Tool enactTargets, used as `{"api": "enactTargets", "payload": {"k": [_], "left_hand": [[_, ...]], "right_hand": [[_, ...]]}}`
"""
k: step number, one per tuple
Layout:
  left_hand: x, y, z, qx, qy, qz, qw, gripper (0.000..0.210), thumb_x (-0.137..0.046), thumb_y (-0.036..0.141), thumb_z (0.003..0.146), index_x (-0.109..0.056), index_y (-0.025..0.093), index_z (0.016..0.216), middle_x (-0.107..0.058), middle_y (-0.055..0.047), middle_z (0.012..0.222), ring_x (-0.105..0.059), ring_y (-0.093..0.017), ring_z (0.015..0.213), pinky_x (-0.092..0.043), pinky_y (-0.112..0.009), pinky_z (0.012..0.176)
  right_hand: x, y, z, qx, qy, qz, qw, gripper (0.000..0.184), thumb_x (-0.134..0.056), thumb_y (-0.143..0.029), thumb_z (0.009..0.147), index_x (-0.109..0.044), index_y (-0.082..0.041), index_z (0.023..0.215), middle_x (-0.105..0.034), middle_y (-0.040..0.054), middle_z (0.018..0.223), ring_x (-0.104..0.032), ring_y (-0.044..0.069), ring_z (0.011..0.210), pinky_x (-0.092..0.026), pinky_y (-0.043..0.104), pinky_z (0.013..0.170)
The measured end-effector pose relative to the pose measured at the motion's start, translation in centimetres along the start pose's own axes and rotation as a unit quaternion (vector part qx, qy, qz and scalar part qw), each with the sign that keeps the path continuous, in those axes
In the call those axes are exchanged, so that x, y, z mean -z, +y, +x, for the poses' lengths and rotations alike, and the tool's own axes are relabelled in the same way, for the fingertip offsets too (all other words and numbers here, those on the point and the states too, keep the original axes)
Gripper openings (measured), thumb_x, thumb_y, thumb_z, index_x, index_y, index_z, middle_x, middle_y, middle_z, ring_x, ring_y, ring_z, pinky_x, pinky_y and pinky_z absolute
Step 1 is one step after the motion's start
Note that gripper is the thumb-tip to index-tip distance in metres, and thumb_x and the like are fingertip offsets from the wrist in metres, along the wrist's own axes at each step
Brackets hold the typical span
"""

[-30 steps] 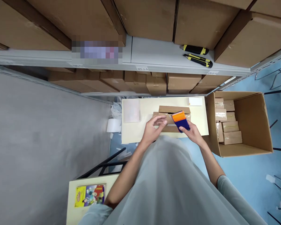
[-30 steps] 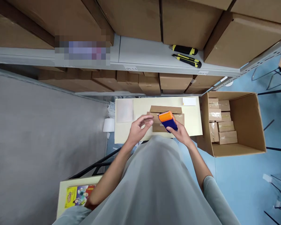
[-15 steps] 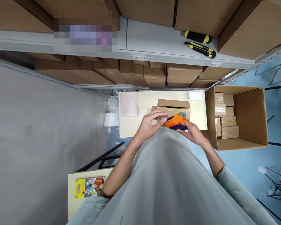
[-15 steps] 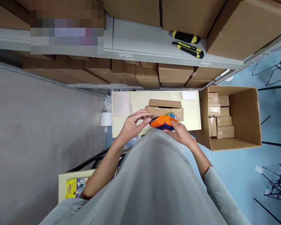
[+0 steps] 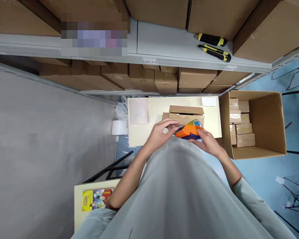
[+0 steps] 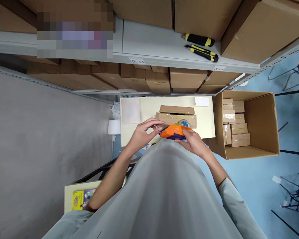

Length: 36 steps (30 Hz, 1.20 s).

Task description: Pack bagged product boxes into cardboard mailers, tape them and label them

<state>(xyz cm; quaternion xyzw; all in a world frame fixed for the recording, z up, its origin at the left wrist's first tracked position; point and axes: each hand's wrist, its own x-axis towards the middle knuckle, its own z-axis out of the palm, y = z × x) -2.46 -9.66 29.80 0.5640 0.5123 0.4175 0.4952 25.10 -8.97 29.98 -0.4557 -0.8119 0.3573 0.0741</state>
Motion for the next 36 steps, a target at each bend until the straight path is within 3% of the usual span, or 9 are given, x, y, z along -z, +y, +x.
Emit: {"api": "enactTargets", "payload": {"k": [11,19,27,32,36], "left_hand": [[-0.2,-1.3,-1.0,0.051,-0.009,-0.029,0.998,0.033,-0.074,0.05,0.099,-0.079,0.022,0.115,-0.075,-0.006,0.097,-0.071,-0.017,0.087,-0.059,-0.031,0.081],[-0.5,-2.7,-1.7,0.05,0.012,-0.044,0.998,0.051,-0.067,0.045,0.103,-0.057,0.024,0.148,-0.071,-0.004,0.103,-0.068,-0.017,0.097,-0.055,-0.034,0.098],[-1.2,-5.0,-1.4,0.121,-0.005,-0.118,0.986,0.057,-0.073,0.045,0.096,-0.057,0.021,0.146,-0.07,-0.003,0.099,-0.069,-0.017,0.093,-0.055,-0.033,0.091],[-1.5,-4.9,-0.5,0.144,-0.008,-0.158,0.977,0.06,-0.075,0.044,0.093,-0.057,0.018,0.145,-0.072,-0.005,0.101,-0.071,-0.019,0.096,-0.056,-0.035,0.092],[1.2,-5.7,0.4,0.145,0.079,-0.152,0.975,0.058,-0.078,0.046,0.089,-0.062,0.017,0.137,-0.072,-0.005,0.101,-0.07,-0.02,0.098,-0.055,-0.036,0.096]], "right_hand": [[-0.4,-0.8,-0.8,0.001,-0.036,-0.024,0.999,0.031,-0.07,-0.05,0.104,-0.056,-0.026,0.093,-0.07,0.0059,0.088,-0.069,0.028,0.087,-0.053,0.036,0.074],[-0.1,-1.0,-0.2,-0.02,-0.085,-0.021,0.996,0.034,-0.067,-0.057,0.104,-0.058,-0.026,0.093,-0.068,0.0042,0.081,-0.067,0.027,0.074,-0.05,0.037,0.067],[4.4,-1.6,1.5,-0.055,-0.199,0.074,0.976,0.032,-0.068,-0.056,0.101,-0.071,-0.027,0.113,-0.074,-0.0012,0.077,-0.063,0.02,0.06,-0.046,0.032,0.061],[7.4,-2.1,2.7,-0.083,-0.272,0.097,0.954,0.041,-0.063,-0.065,0.099,-0.07,-0.025,0.103,-0.075,-0.0004,0.078,-0.062,0.019,0.061,-0.044,0.032,0.061],[9.7,-1.1,3.3,-0.119,-0.288,0.043,0.949,0.051,-0.065,-0.073,0.094,-0.069,-0.022,0.093,-0.071,0.0017,0.073,-0.058,0.019,0.06,-0.039,0.032,0.058]]}}
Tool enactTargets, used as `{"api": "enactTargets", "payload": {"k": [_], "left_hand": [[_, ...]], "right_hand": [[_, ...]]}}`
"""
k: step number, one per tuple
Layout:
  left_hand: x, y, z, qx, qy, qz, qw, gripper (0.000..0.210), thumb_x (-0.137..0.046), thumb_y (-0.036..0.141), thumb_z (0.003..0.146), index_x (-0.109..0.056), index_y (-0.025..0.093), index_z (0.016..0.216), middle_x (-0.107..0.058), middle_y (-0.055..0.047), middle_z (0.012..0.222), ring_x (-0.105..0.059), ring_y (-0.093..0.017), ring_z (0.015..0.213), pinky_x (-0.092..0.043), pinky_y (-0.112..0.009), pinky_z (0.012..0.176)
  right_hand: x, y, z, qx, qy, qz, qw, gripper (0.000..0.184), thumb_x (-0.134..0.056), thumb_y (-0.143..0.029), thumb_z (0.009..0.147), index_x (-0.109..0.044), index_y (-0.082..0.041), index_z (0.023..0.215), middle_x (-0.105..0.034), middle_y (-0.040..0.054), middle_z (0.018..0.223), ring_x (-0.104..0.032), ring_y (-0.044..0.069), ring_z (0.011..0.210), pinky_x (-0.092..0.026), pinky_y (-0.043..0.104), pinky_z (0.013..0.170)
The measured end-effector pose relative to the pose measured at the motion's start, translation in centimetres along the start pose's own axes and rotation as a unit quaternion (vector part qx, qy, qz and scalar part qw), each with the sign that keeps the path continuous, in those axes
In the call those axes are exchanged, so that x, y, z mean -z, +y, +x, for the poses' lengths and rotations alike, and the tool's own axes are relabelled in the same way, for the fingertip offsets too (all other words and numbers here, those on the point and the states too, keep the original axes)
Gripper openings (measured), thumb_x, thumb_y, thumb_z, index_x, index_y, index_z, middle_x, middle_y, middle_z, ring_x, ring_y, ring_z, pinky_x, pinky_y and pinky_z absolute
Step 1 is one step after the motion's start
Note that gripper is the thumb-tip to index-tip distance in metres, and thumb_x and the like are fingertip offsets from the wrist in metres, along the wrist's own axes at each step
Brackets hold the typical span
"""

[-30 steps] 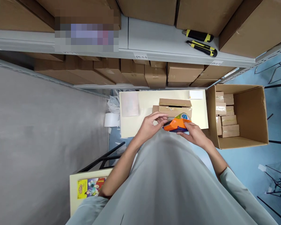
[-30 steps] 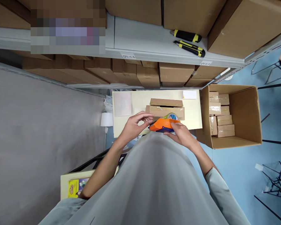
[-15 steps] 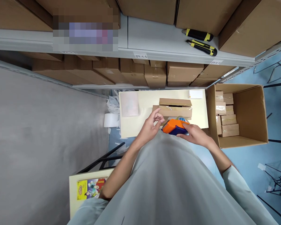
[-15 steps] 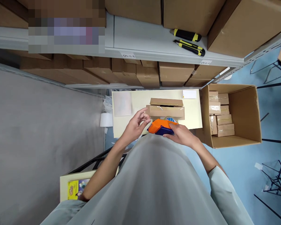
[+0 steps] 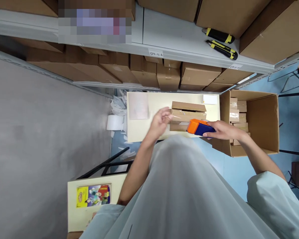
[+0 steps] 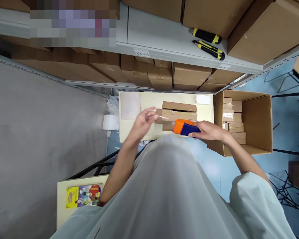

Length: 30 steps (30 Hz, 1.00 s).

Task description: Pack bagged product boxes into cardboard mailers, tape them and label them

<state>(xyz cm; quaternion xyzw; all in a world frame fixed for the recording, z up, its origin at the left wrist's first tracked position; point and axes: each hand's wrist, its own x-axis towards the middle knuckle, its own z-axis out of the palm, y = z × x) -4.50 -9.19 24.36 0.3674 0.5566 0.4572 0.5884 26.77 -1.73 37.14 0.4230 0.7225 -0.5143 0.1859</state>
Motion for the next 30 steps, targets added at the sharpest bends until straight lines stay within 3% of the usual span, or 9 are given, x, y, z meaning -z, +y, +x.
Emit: {"api": "enactTargets", "payload": {"k": [5,9,17,22,30], "left_hand": [[3.6,-1.1,2.1,0.052,0.032,-0.026,0.998,0.064,-0.087,0.046,0.078,-0.066,0.016,0.13,-0.07,-0.003,0.09,-0.067,-0.02,0.089,-0.054,-0.039,0.095],[4.2,-1.9,3.9,0.084,0.05,-0.048,0.994,0.065,-0.089,0.043,0.075,-0.067,0.013,0.128,-0.067,-0.001,0.084,-0.066,-0.018,0.085,-0.053,-0.039,0.096],[5.7,-2.9,6.9,0.141,0.044,-0.089,0.985,0.057,-0.094,0.032,0.071,-0.069,0.012,0.118,-0.067,-0.002,0.082,-0.065,-0.017,0.079,-0.057,-0.04,0.09],[5.4,-4.0,7.6,0.161,0.057,-0.107,0.979,0.049,-0.094,0.027,0.07,-0.069,0.013,0.11,-0.067,-0.001,0.08,-0.063,-0.015,0.075,-0.056,-0.036,0.087],[4.2,-6.2,7.8,0.19,0.082,-0.094,0.974,0.05,-0.095,0.029,0.07,-0.068,0.013,0.109,-0.067,-0.002,0.084,-0.065,-0.017,0.083,-0.055,-0.036,0.087]], "right_hand": [[2.5,1.0,0.4,-0.032,-0.055,0.082,0.995,0.059,-0.07,-0.078,0.088,-0.072,-0.02,0.099,-0.077,0.0054,0.084,-0.066,0.021,0.073,-0.047,0.033,0.066],[4.4,1.1,2.8,-0.032,-0.08,0.137,0.987,0.061,-0.078,-0.078,0.082,-0.071,-0.02,0.095,-0.077,0.0063,0.087,-0.069,0.022,0.078,-0.052,0.033,0.071],[8.3,1.7,7.6,-0.04,-0.148,0.105,0.983,0.059,-0.083,-0.076,0.079,-0.076,-0.019,0.087,-0.076,0.0041,0.079,-0.07,0.022,0.079,-0.052,0.033,0.075],[8.5,3.2,10.3,-0.042,-0.17,0.091,0.98,0.06,-0.084,-0.077,0.077,-0.076,-0.018,0.081,-0.077,0.0045,0.078,-0.069,0.021,0.077,-0.05,0.032,0.075],[7.0,5.8,12.6,-0.032,-0.215,0.131,0.967,0.057,-0.085,-0.075,0.077,-0.074,-0.019,0.078,-0.075,0.0033,0.075,-0.067,0.019,0.072,-0.051,0.031,0.072]]}}
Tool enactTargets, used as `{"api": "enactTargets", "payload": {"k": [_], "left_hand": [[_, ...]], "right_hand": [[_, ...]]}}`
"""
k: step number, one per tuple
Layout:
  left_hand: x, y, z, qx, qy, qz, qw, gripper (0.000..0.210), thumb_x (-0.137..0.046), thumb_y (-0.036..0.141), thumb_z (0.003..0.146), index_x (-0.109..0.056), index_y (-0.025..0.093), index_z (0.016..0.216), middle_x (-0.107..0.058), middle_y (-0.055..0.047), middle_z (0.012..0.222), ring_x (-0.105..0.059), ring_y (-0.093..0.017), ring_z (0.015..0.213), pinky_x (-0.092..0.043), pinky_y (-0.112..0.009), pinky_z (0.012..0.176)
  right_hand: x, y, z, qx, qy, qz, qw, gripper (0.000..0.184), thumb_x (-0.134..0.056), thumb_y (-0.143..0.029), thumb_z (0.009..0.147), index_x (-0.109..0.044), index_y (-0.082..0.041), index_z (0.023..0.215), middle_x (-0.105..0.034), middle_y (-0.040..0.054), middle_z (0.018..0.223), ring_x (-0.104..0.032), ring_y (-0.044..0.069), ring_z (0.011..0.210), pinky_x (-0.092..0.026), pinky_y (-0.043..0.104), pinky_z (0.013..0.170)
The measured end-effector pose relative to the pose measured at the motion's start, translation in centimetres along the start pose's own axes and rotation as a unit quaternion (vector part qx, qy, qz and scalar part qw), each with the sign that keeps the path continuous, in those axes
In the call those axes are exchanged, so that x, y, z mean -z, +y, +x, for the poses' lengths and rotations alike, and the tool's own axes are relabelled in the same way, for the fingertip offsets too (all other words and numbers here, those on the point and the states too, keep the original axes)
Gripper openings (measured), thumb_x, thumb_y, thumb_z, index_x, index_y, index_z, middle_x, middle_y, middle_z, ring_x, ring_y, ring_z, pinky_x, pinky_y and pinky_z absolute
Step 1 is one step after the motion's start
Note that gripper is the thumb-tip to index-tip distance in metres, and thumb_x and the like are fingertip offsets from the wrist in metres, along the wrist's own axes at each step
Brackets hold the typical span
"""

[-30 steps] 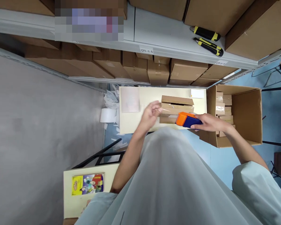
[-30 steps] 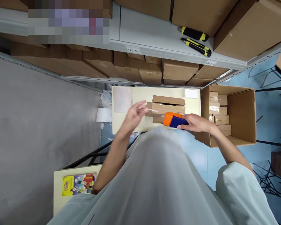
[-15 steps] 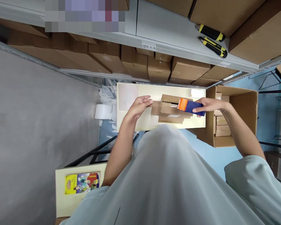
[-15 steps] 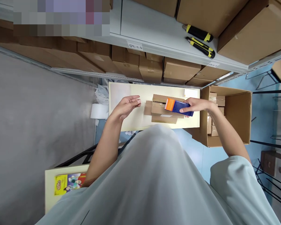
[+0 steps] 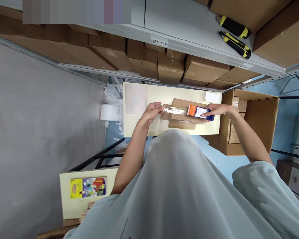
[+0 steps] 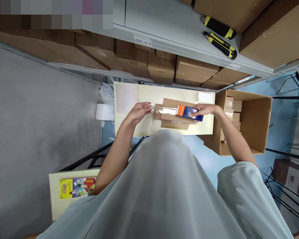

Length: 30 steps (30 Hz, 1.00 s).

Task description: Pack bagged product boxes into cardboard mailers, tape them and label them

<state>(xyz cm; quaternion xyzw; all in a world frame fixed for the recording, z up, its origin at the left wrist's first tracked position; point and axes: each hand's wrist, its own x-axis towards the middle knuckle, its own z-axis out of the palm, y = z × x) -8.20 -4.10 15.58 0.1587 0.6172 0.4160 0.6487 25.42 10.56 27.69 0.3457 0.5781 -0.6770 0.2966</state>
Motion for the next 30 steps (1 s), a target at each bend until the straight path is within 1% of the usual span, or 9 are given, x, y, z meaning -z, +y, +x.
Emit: {"api": "enactTargets", "payload": {"k": [3,8,11,14,17,20,24,27,30], "left_hand": [[-0.1,-0.2,0.1,0.003,0.002,-0.001,1.0,0.049,-0.094,0.029,0.072,-0.067,0.014,0.109,-0.068,-0.003,0.086,-0.065,-0.017,0.083,-0.055,-0.036,0.088],[-0.1,-0.2,0.3,-0.003,-0.008,0.013,1.0,0.051,-0.093,0.028,0.073,-0.066,0.014,0.114,-0.066,0.0,0.079,-0.065,-0.016,0.079,-0.054,-0.037,0.088],[0.0,-0.5,0.3,0.002,-0.015,0.021,1.0,0.051,-0.093,0.028,0.071,-0.066,0.015,0.112,-0.064,0.002,0.076,-0.064,-0.016,0.078,-0.053,-0.036,0.087],[0.2,-1.4,0.3,0.014,-0.02,0.027,0.999,0.051,-0.093,0.029,0.07,-0.067,0.016,0.112,-0.064,0.003,0.075,-0.063,-0.015,0.075,-0.053,-0.035,0.084],[0.4,-2.5,0.1,0.025,-0.02,0.024,0.999,0.054,-0.095,0.03,0.068,-0.067,0.015,0.112,-0.067,0.002,0.077,-0.063,-0.014,0.074,-0.053,-0.034,0.082],[0.7,-3.6,0.2,0.033,-0.013,0.01,0.999,0.055,-0.095,0.028,0.068,-0.067,0.013,0.113,-0.069,0.001,0.078,-0.063,-0.013,0.072,-0.054,-0.032,0.081],[0.9,-4.7,0.9,0.037,0.004,0.017,0.999,0.051,-0.093,0.026,0.072,-0.068,0.012,0.115,-0.07,0.001,0.078,-0.065,-0.014,0.072,-0.056,-0.032,0.08],[0.6,-5.7,1.7,0.039,0.019,0.021,0.999,0.046,-0.09,0.022,0.075,-0.069,0.013,0.115,-0.072,0.0,0.079,-0.067,-0.015,0.075,-0.057,-0.031,0.078],[-0.4,-6.8,2.6,0.042,0.032,0.02,0.998,0.042,-0.089,0.02,0.076,-0.07,0.014,0.113,-0.074,-0.003,0.083,-0.071,-0.017,0.082,-0.059,-0.032,0.081]], "right_hand": [[0.0,1.0,0.4,0.001,-0.007,0.011,1.0,0.057,-0.084,-0.075,0.077,-0.074,-0.019,0.079,-0.075,0.0026,0.075,-0.067,0.019,0.071,-0.051,0.031,0.072],[-0.7,1.7,0.5,-0.001,-0.008,0.05,0.999,0.057,-0.086,-0.074,0.076,-0.072,-0.019,0.084,-0.075,0.0021,0.078,-0.068,0.019,0.074,-0.054,0.032,0.076],[-1.2,2.1,0.7,0.007,-0.023,0.059,0.998,0.058,-0.087,-0.073,0.075,-0.071,-0.018,0.085,-0.074,0.0021,0.078,-0.066,0.018,0.072,-0.054,0.032,0.074],[-1.6,2.9,1.0,0.02,-0.025,0.051,0.998,0.058,-0.086,-0.072,0.077,-0.069,-0.017,0.085,-0.072,0.0009,0.076,-0.063,0.016,0.07,-0.05,0.03,0.069],[-1.6,3.8,1.4,0.031,-0.032,0.047,0.998,0.057,-0.085,-0.071,0.08,-0.068,-0.017,0.085,-0.071,0.0004,0.076,-0.061,0.014,0.07,-0.049,0.028,0.069],[-1.6,4.4,1.6,0.032,-0.041,0.049,0.997,0.058,-0.085,-0.071,0.079,-0.069,-0.017,0.086,-0.071,0.0003,0.077,-0.061,0.014,0.07,-0.049,0.028,0.069],[-1.6,4.5,1.8,0.019,-0.032,0.037,0.999,0.061,-0.085,-0.075,0.077,-0.07,-0.017,0.087,-0.071,0.0012,0.078,-0.063,0.016,0.072,-0.051,0.029,0.071],[-1.7,4.4,1.8,0.011,-0.028,0.032,0.999,0.063,-0.084,-0.077,0.077,-0.07,-0.017,0.087,-0.072,0.0017,0.078,-0.063,0.016,0.073,-0.052,0.03,0.073],[-1.9,4.2,1.8,0.007,-0.028,0.035,0.999,0.063,-0.084,-0.078,0.077,-0.069,-0.018,0.088,-0.072,0.0017,0.078,-0.065,0.017,0.073,-0.053,0.03,0.072]]}}
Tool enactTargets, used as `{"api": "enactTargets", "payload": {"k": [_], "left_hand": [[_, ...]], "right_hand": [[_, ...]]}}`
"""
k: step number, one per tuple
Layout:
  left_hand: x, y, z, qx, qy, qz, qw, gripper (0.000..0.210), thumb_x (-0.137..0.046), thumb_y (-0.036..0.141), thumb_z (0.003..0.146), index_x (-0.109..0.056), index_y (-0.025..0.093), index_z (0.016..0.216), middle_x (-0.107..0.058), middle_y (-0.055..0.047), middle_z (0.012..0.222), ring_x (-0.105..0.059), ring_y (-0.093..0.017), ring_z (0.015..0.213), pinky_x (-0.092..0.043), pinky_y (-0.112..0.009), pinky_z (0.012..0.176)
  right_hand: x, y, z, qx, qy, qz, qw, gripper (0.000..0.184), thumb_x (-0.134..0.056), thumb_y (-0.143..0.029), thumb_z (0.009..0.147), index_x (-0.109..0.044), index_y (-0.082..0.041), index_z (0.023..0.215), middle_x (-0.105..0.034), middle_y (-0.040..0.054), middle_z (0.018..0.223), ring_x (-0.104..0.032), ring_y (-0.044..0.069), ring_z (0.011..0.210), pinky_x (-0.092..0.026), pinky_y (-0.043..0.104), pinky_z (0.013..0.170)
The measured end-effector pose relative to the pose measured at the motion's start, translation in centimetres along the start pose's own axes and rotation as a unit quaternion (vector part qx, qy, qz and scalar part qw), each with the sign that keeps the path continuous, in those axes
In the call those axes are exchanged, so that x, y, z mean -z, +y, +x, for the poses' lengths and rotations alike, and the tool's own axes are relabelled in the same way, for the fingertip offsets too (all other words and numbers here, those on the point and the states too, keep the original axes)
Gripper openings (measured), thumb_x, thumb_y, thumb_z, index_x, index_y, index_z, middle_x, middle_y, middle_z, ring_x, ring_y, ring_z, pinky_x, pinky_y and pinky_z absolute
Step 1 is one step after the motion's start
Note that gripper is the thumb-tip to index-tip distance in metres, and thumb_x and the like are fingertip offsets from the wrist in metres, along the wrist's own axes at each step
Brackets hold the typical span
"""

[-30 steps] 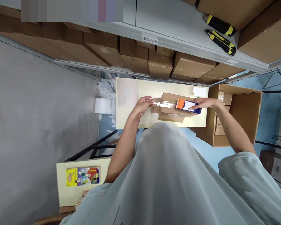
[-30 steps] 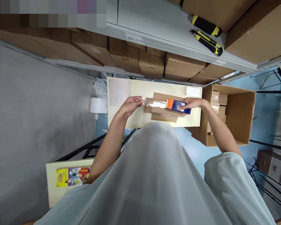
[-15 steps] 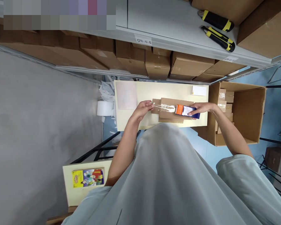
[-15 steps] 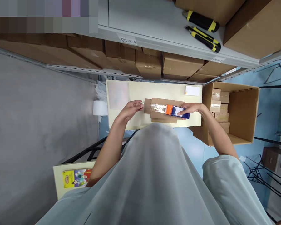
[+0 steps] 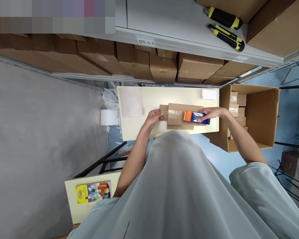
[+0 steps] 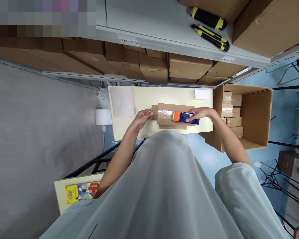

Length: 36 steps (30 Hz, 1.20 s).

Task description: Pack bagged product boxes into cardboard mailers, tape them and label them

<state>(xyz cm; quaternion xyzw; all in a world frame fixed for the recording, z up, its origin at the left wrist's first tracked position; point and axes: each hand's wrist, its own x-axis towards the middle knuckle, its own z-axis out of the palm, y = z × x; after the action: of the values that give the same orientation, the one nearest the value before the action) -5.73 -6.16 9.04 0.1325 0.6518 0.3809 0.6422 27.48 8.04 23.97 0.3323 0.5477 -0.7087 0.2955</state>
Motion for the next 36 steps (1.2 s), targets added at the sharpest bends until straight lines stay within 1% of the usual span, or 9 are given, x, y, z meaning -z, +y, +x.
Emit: {"api": "enactTargets", "payload": {"k": [6,10,14,17,20,22,25,30,36], "left_hand": [[-2.7,-2.1,0.9,-0.005,0.027,0.012,1.0,0.055,-0.085,0.026,0.082,-0.068,0.011,0.131,-0.08,-0.012,0.106,-0.077,-0.024,0.104,-0.06,-0.04,0.1],[-3.0,-3.2,0.3,-0.029,0.098,0.08,0.992,0.066,-0.083,0.029,0.082,-0.064,0.011,0.143,-0.075,-0.02,0.13,-0.075,-0.031,0.119,-0.058,-0.047,0.109],[-3.0,-3.5,-2.2,-0.156,0.101,0.152,0.971,0.058,-0.067,0.043,0.098,-0.062,0.01,0.147,-0.066,-0.025,0.149,-0.069,-0.035,0.133,-0.051,-0.053,0.12],[-3.9,-3.1,-4.7,-0.32,0.023,0.253,0.913,0.086,-0.063,0.057,0.101,-0.035,0.015,0.17,-0.036,-0.022,0.176,-0.035,-0.039,0.164,-0.031,-0.057,0.134],[-5.6,-2.4,-5.8,-0.403,-0.057,0.402,0.82,0.136,-0.081,0.068,0.083,0.001,0.013,0.177,0.002,-0.023,0.184,0.005,-0.042,0.171,-0.008,-0.062,0.139],[-6.7,-2.2,-5.6,-0.416,-0.08,0.472,0.774,0.149,-0.085,0.071,0.077,0.007,0.008,0.175,0.007,-0.027,0.182,0.012,-0.044,0.169,-0.002,-0.066,0.137],[-7.7,-2.5,-4.5,-0.406,-0.075,0.529,0.741,0.145,-0.082,0.072,0.081,0.005,0.003,0.175,0.002,-0.031,0.181,0.01,-0.043,0.17,-0.001,-0.068,0.136],[-7.7,-3.2,-3.2,-0.398,-0.064,0.552,0.729,0.126,-0.067,0.071,0.094,0.001,0.003,0.175,-0.001,-0.03,0.181,0.011,-0.037,0.17,-0.003,-0.065,0.138],[-7.5,-3.0,-3.0,-0.382,-0.055,0.588,0.711,0.127,-0.065,0.075,0.094,0.002,0.003,0.175,-0.001,-0.03,0.181,0.011,-0.037,0.17,-0.002,-0.064,0.138]], "right_hand": [[-0.4,-0.5,0.0,-0.003,-0.004,0.01,1.0,0.063,-0.084,-0.078,0.075,-0.069,-0.017,0.083,-0.073,0.0024,0.076,-0.067,0.016,0.072,-0.054,0.029,0.073],[-0.6,-0.4,-0.4,-0.005,0.007,0.001,1.0,0.063,-0.083,-0.078,0.076,-0.069,-0.017,0.084,-0.073,0.002,0.076,-0.066,0.016,0.071,-0.053,0.029,0.072],[-0.7,-0.3,-0.7,0.0,0.002,-0.002,1.0,0.063,-0.083,-0.078,0.077,-0.069,-0.017,0.084,-0.074,0.0023,0.078,-0.067,0.016,0.072,-0.053,0.029,0.073],[-0.8,-0.4,-0.8,0.012,-0.002,-0.002,1.0,0.063,-0.084,-0.077,0.075,-0.069,-0.017,0.084,-0.074,0.0024,0.077,-0.066,0.016,0.072,-0.052,0.028,0.072],[-0.7,-0.4,-0.6,0.011,-0.002,-0.003,1.0,0.063,-0.085,-0.077,0.073,-0.071,-0.016,0.083,-0.075,0.0028,0.077,-0.066,0.016,0.072,-0.052,0.029,0.073],[-0.7,-0.2,-0.6,0.012,-0.003,-0.007,1.0,0.064,-0.084,-0.078,0.074,-0.072,-0.016,0.083,-0.075,0.0034,0.077,-0.067,0.017,0.072,-0.052,0.03,0.074],[-0.7,0.0,-0.6,0.029,-0.002,-0.012,0.999,0.065,-0.081,-0.081,0.077,-0.074,-0.016,0.084,-0.076,0.004,0.079,-0.067,0.018,0.073,-0.052,0.031,0.074],[-0.4,0.3,-0.6,0.047,-0.012,-0.027,0.998,0.068,-0.078,-0.084,0.077,-0.076,-0.016,0.083,-0.076,0.0042,0.077,-0.068,0.018,0.074,-0.052,0.03,0.074],[0.0,1.3,0.3,0.052,0.031,-0.063,0.996,0.073,-0.078,-0.089,0.072,-0.073,-0.017,0.079,-0.077,0.005,0.076,-0.069,0.018,0.071,-0.052,0.029,0.067]]}}
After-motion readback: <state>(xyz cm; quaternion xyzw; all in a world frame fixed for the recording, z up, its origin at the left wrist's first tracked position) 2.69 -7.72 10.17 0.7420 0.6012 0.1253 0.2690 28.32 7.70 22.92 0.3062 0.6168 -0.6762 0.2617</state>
